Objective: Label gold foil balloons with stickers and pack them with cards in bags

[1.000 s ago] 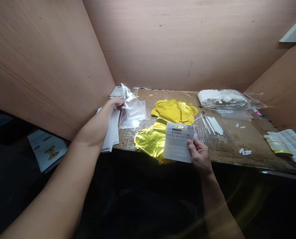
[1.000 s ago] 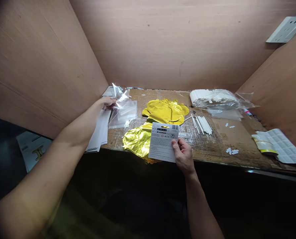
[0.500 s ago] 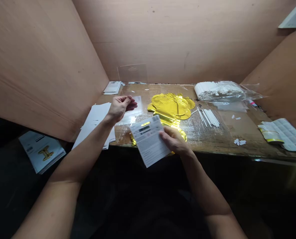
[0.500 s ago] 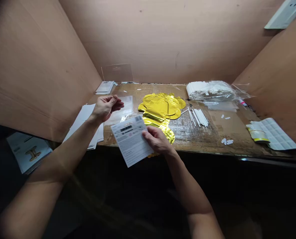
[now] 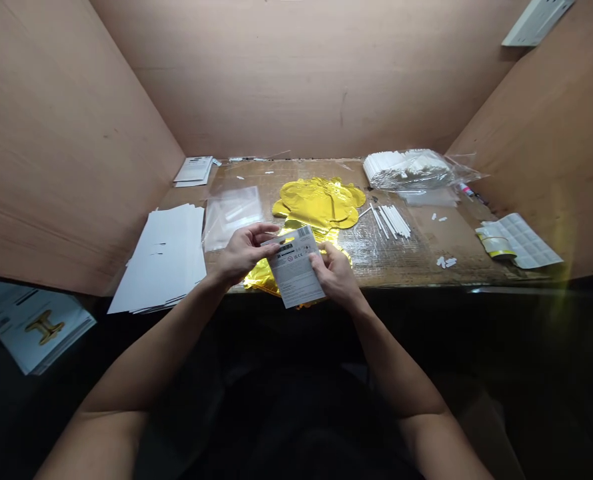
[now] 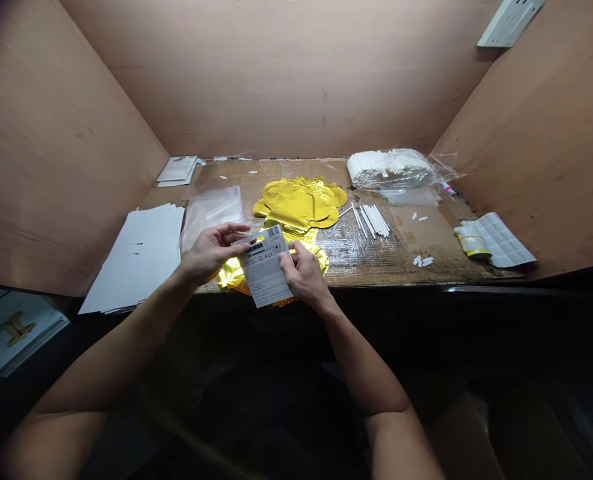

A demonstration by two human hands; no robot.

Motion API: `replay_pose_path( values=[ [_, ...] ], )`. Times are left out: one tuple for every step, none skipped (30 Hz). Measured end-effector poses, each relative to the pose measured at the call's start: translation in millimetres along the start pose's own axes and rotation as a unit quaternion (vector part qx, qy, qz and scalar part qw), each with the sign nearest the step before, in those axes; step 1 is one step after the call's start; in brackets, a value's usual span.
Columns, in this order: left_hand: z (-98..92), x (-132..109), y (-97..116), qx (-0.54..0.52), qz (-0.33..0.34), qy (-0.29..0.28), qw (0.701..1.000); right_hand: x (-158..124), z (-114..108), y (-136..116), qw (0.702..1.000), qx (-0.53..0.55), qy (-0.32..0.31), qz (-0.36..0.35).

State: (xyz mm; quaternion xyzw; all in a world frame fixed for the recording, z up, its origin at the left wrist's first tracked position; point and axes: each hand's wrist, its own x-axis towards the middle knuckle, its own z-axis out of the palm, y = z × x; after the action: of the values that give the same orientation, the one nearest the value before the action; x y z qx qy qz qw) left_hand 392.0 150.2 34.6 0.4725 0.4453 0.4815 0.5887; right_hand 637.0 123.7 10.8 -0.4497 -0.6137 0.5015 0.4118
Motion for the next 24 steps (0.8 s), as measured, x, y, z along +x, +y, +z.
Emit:
replay_pose_path(
  values=[
    [4.6, -0.7, -3.9, -0.001, -0.002, -0.003, 1.0, 0.5, 0.0, 0.7, 0.999, 0.031, -0.017, 0.006],
    [9.4, -1.9, -7.8, -0.002, -0.001, -0.002, 1.0, 1.1, 0.0, 1.8, 0.998, 0.054, -0.026, 0.006],
    [14.4, -3.4, -12.0, -0.005, 0.004, 0.004, 1.0, 1.5, 0.0, 3.5, 0.997, 0.066, -0.024, 0.001],
    [19.5, -5.5, -16.3, -0.01, 0.015, 0.015, 1.0, 1.5, 0.1, 5.8, 0.998, 0.068, -0.011, -0.006],
    [24.3, -7.9, -20.7, -0.015, 0.026, 0.028, 0.999, 0.9, 0.2, 8.3, 0.998, 0.064, 0.009, -0.01],
    [28.9, -10.6, -25.0, -0.018, 0.033, 0.04, 0.998, 0.0, 0.3, 10.9, 0.998, 0.058, 0.029, -0.009],
    [33.2, -13.4, -29.2, -0.023, 0.033, 0.045, 0.998, -1.1, 0.5, 13.3, 0.997, 0.057, 0.042, -0.005],
    [37.3, -15.9, -33.0, -0.032, 0.029, 0.044, 0.998, -2.1, 0.4, 15.1, 0.997, 0.061, 0.05, -0.002],
    [41.2, -17.6, -36.3, -0.047, 0.022, 0.042, 0.998, -2.7, 0.2, 16.3, 0.996, 0.067, 0.052, 0.0],
    [45.2, -18.4, -38.9, -0.067, 0.015, 0.042, 0.997, -2.8, -0.3, 16.7, 0.996, 0.072, 0.052, -0.001],
    [49.3, -17.9, -40.7, -0.091, 0.01, 0.044, 0.995, -2.5, -1.2, 16.4, 0.996, 0.073, 0.054, -0.005],
    [53.7, -16.1, -41.8, -0.116, 0.006, 0.05, 0.992, -2.0, -2.4, 15.7, 0.996, 0.07, 0.06, -0.011],
    [58.1, -12.8, -42.1, -0.135, 0.005, 0.057, 0.989, -1.9, -4.0, 15.1, 0.995, 0.071, 0.069, -0.015],
    [62.4, -8.5, -41.7, -0.148, 0.006, 0.065, 0.987, -2.8, -5.9, 14.9, 0.994, 0.078, 0.077, -0.015],
    [66.4, -3.5, -40.7, -0.156, 0.013, 0.075, 0.985, -5.2, -7.8, 15.5, 0.992, 0.096, 0.084, -0.012],
    [70.0, 1.8, -39.4, -0.164, 0.027, 0.086, 0.982, -9.6, -9.5, 17.4, 0.989, 0.123, 0.085, -0.005],
    [73.3, 6.8, -38.1, -0.172, 0.046, 0.1, 0.979, -16.2, -10.5, 20.6, 0.985, 0.152, 0.078, 0.008],
    [76.3, 10.8, -37.3, -0.181, 0.064, 0.114, 0.975, -24.8, -10.6, 25.1, 0.981, 0.178, 0.068, 0.026],
    [79.5, 13.3, -37.3, -0.185, 0.079, 0.124, 0.972, -34.8, -9.5, 30.5, 0.977, 0.2, 0.062, 0.045],
    [83.4, 13.9, -38.7, -0.185, 0.087, 0.127, 0.971, -45.3, -7.4, 36.4, 0.972, 0.216, 0.065, 0.064],
    [88.3, 12.4, -41.7, -0.179, 0.088, 0.119, 0.973, -55.4, -4.5, 42.3, 0.967, 0.229, 0.078, 0.08],
    [94.5, 8.8, -46.3, -0.168, 0.083, 0.104, 0.977, -64.2, -1.3, 47.5, 0.961, 0.24, 0.099, 0.091],
    [101.7, 3.4, -52.3, -0.153, 0.074, 0.085, 0.982, -71.3, 1.7, 51.6, 0.955, 0.25, 0.127, 0.093],
    [109.5, -3.3, -59.1, -0.136, 0.063, 0.065, 0.987, -76.2, 4.0, 54.2, 0.949, 0.259, 0.155, 0.089]
  ],
)
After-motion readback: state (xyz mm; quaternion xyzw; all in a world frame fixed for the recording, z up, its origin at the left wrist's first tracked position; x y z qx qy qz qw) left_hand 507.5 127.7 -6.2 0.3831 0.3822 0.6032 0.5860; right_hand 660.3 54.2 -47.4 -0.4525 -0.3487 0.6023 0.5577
